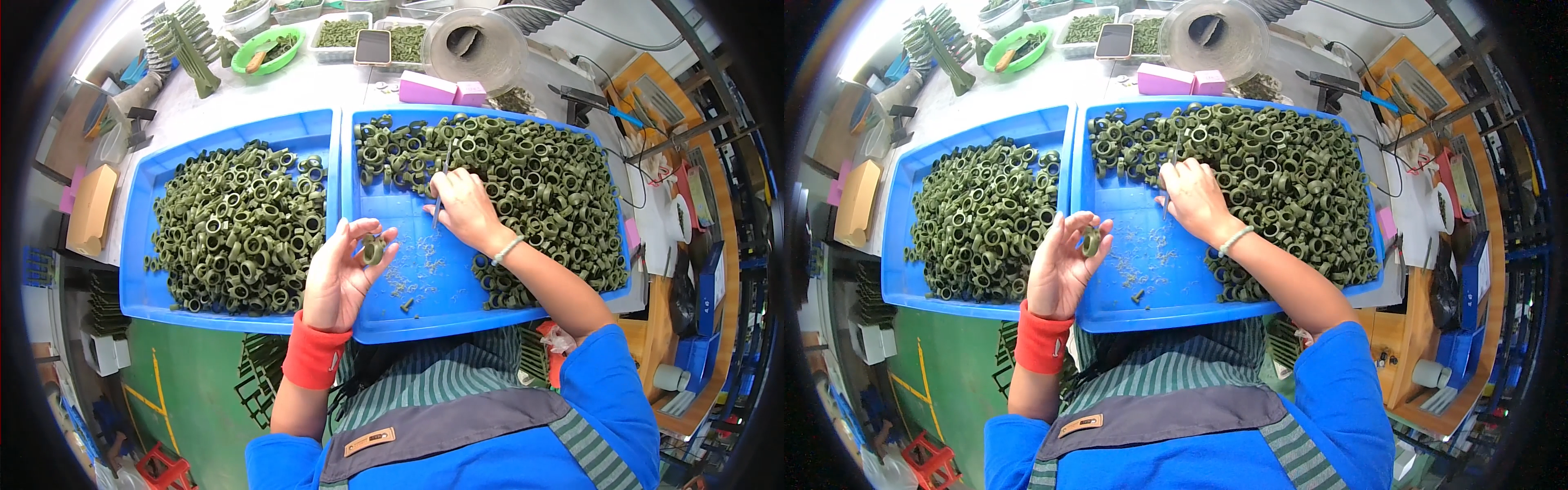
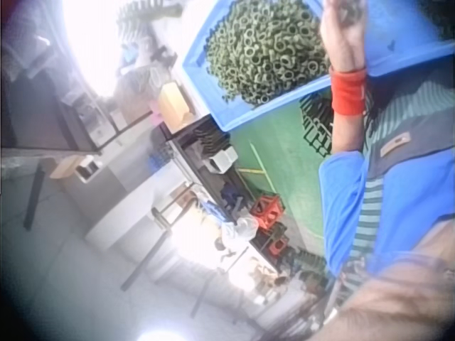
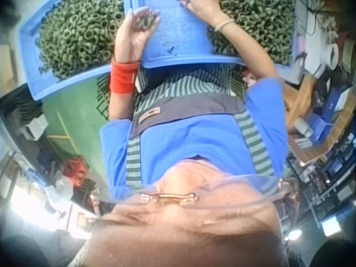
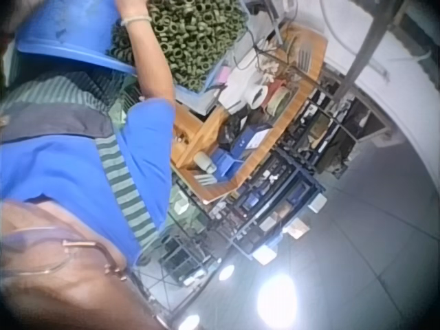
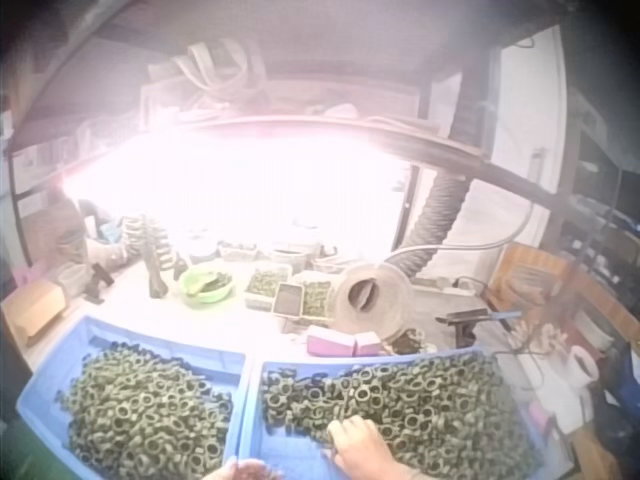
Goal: The person assembles small circular green components by hand and with a tool, picking them up from a tray and placing them back after manipulation.
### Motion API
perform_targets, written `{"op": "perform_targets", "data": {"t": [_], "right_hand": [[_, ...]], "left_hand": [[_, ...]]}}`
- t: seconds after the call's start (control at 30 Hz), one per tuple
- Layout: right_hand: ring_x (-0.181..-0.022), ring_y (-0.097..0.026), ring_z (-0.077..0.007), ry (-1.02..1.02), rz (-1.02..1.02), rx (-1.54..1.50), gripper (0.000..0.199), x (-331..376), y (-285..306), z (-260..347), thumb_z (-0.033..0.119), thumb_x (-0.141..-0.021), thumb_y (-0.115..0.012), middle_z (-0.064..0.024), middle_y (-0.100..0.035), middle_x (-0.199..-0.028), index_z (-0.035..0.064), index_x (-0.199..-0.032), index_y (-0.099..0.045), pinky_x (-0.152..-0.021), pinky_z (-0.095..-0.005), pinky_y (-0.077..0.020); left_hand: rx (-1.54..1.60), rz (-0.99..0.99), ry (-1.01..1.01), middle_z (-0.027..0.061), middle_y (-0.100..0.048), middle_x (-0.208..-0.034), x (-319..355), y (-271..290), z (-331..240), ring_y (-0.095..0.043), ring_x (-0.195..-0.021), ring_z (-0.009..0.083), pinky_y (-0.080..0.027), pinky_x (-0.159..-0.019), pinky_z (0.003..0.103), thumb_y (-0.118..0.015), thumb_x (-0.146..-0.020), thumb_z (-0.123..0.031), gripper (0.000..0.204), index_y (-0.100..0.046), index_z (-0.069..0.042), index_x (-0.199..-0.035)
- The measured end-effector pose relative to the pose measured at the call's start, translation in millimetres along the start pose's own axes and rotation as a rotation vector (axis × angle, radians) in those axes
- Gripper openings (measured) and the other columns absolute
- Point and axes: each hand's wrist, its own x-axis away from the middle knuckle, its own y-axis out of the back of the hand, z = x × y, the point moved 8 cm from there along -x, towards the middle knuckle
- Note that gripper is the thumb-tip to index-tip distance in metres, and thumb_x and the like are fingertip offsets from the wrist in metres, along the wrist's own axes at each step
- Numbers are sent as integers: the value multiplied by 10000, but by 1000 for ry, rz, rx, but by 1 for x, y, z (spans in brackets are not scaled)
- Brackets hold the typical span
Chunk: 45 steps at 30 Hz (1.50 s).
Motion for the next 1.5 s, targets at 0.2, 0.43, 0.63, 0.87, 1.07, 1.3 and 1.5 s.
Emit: {"op": "perform_targets", "data": {"t": [0.2, 0.43, 0.63, 0.87, 1.07, 1.3, 1.5], "right_hand": [[-834, -622, -337, -34, -28, -383, 198, -1, 14, 19, 96, -834, -734, -122, -616, -861, 65, -932, -565, -742, -429, -518], [-980, -676, -274, 540, -288, -137, 134, 33, 78, 105, 77, -805, -700, -106, -669, -1013, 42, -914, -630, -814, -352, -577], [-974, -653, -279, 343, -219, -425, 332, 27, 100, 85, 110, -847, -756, -87, -695, -1004, 64, -1167, -684, -852, -365, -530], [-842, -636, -141, -166, -59, -1205, 160, 17, 101, 48, 113, -1009, -594, -58, -656, -870, 7, -1069, -698, -748, -290, -513], [-711, -636, -164, 189, 143, -873, 120, 9, 106, 65, 85, -998, -603, -73, -693, -893, -2, -996, -685, -661, -306, -516], [-751, -616, -178, 286, 106, -780, 82, 12, 103, 70, 33, -957, -635, -83, -688, -848, -11, -954, -704, -680, -307, -486], [-745, -693, -150, 119, 38, -892, 105, 29, 89, 70, 55, -967, -643, -78, -728, -848, -18, -947, -714, -661, -279, -556]], "left_hand": [[-347, -153, 86, 50, -602, -1085, 1, 7, 12, -598, -890, 96, -523, -767, 207, -621, -1006, -142, 318, -564, -32, -1300], [-191, -146, 134, 40, -653, -1048, -7, 3, 28, -598, -852, 65, -508, -736, 192, -654, -995, -140, 317, -592, -9, -1277], [-346, -127, -47, 41, -682, -998, -3, -1, 9, -564, -776, 61, -438, -644, 206, -674, -964, -77, 249, -651, 23, -1191], [-402, -105, 55, 25, -672, -945, 0, 6, 10, -548, -747, 47, -428, -639, 197, -679, -959, -82, 229, -662, 20, -1164], [-432, -78, 175, 6, -673, -918, 2, 1, 10, -577, -754, 31, -432, -626, 152, -677, -959, -93, 199, -674, -4, -1137], [-455, -42, 205, 10, -685, -935, 5, -1, 8, -600, -772, 38, -482, -674, 159, -676, -958, -87, 206, -675, -1, -1145], [-390, -91, 141, 16, -675, -921, 4, 3, 8, -579, -757, 45, -457, -659, 179, -672, -959, -78, 213, -672, 16, -1150]]}}
